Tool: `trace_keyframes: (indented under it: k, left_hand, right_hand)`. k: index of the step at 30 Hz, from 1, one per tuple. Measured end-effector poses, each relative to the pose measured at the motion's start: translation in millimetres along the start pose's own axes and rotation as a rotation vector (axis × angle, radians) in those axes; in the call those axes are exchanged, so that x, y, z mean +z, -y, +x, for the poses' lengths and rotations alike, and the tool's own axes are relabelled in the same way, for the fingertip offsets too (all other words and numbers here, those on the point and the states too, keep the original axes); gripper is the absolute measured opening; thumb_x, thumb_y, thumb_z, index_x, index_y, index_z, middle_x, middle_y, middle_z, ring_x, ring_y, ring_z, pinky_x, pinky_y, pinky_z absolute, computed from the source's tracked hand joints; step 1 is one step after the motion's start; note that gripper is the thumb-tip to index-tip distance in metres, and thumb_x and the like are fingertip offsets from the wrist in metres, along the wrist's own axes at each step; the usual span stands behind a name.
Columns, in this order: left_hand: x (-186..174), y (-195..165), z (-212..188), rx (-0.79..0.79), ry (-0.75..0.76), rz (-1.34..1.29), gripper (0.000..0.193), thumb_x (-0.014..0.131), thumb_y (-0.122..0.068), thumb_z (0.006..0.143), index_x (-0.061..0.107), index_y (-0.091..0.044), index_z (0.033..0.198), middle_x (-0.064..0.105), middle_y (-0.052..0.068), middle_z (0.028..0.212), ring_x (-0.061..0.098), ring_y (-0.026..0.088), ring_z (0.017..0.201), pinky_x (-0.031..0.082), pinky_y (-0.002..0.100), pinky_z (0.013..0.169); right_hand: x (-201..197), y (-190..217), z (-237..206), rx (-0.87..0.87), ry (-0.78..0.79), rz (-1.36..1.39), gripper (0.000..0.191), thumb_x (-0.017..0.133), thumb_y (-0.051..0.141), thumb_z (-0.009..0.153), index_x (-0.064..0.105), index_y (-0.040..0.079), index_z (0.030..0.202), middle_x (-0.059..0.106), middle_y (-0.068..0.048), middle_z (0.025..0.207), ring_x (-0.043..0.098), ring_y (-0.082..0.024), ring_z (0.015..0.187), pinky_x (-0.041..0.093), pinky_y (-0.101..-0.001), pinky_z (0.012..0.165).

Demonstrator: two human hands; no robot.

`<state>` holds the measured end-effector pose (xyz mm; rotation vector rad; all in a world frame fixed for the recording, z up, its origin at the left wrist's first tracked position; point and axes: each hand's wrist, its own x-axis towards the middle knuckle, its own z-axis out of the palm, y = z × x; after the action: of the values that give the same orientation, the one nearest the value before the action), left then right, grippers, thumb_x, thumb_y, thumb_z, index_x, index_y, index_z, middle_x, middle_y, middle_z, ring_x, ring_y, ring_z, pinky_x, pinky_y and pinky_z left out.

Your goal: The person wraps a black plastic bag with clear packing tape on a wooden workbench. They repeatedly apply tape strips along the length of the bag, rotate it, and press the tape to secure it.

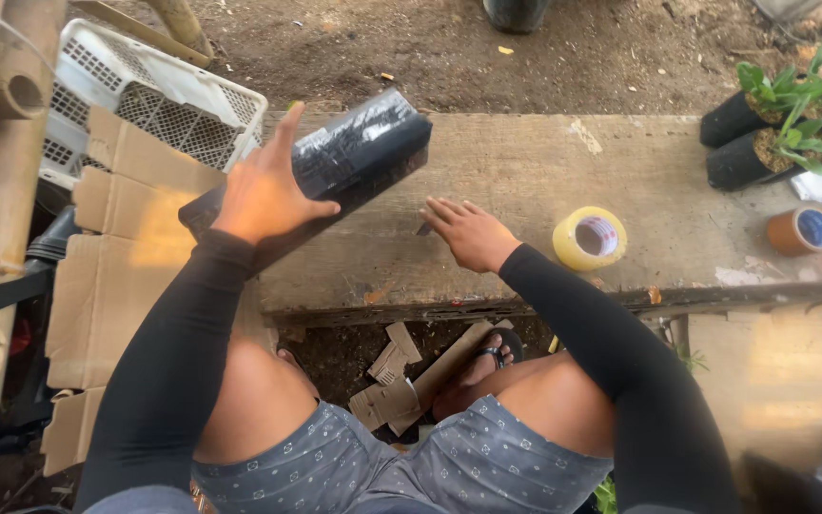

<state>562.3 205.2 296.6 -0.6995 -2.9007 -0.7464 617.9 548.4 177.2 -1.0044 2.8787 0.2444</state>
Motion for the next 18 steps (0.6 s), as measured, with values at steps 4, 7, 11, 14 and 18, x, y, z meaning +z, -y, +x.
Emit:
trace_keyframes:
  k: [4, 7, 11, 14, 18]
  left_hand:
    - [-12.8, 1.5, -29.1, -0.018, 0.032, 0.014, 0.128, 0.095, -0.045, 0.059, 0.02, -0.021, 0.16, 0.061, 0.022, 0.133, 0.061, 0.045, 0.112, 0.046, 0.054, 0.099]
    - [-7.7, 2.1, -41.8, 0.11, 0.039, 0.057, 0.124, 0.093, -0.047, 0.061, 0.021, -0.018, 0.158, 0.059, 0.02, 0.133, 0.06, 0.042, 0.109, 0.045, 0.052, 0.094]
    - [12.4, 1.3, -47.5, 0.283, 0.066, 0.088, 0.121, 0.092, -0.047, 0.063, 0.023, -0.022, 0.159, 0.058, 0.016, 0.129, 0.058, 0.037, 0.116, 0.042, 0.049, 0.092]
    - [29.3, -1.7, -42.4, 0.293, 0.19, 0.101, 0.123, 0.091, -0.049, 0.064, 0.02, -0.024, 0.161, 0.057, 0.015, 0.127, 0.057, 0.036, 0.114, 0.041, 0.048, 0.093]
    - [42.2, 0.3, -30.9, 0.259, 0.305, 0.136, 0.129, 0.089, -0.055, 0.063, 0.015, -0.026, 0.164, 0.054, 0.016, 0.132, 0.055, 0.039, 0.119, 0.041, 0.053, 0.097]
  right_hand:
    - [2.1, -3.1, 7.2, 0.191, 0.311, 0.015, 0.066, 0.046, 0.017, 0.094, 0.028, 0.009, 0.157, 0.024, -0.013, 0.166, 0.029, -0.026, 0.15, 0.024, -0.052, 0.119]
    - [-11.1, -18.4, -1.4, 0.481, 0.548, -0.055, 0.049, 0.046, 0.026, 0.101, 0.056, 0.005, 0.144, 0.042, -0.016, 0.16, 0.039, -0.027, 0.15, 0.029, -0.0518, 0.121]
    - [-31.0, -33.2, -27.6, 0.601, 0.232, -0.043, 0.026, 0.059, 0.019, 0.09, 0.073, 0.007, 0.109, 0.064, -0.017, 0.125, 0.061, -0.033, 0.117, 0.048, -0.0461, 0.098]
    - [-48.0, -35.6, -42.5, 0.707, -0.059, 0.207, 0.019, 0.066, 0.025, 0.094, 0.074, 0.008, 0.095, 0.072, -0.014, 0.101, 0.07, -0.033, 0.097, 0.054, -0.0424, 0.083]
    - [-69.0, -25.5, -42.2, 0.716, -0.111, 0.253, 0.025, 0.061, 0.028, 0.107, 0.073, 0.007, 0.1, 0.073, -0.014, 0.105, 0.07, -0.032, 0.1, 0.054, -0.0441, 0.088]
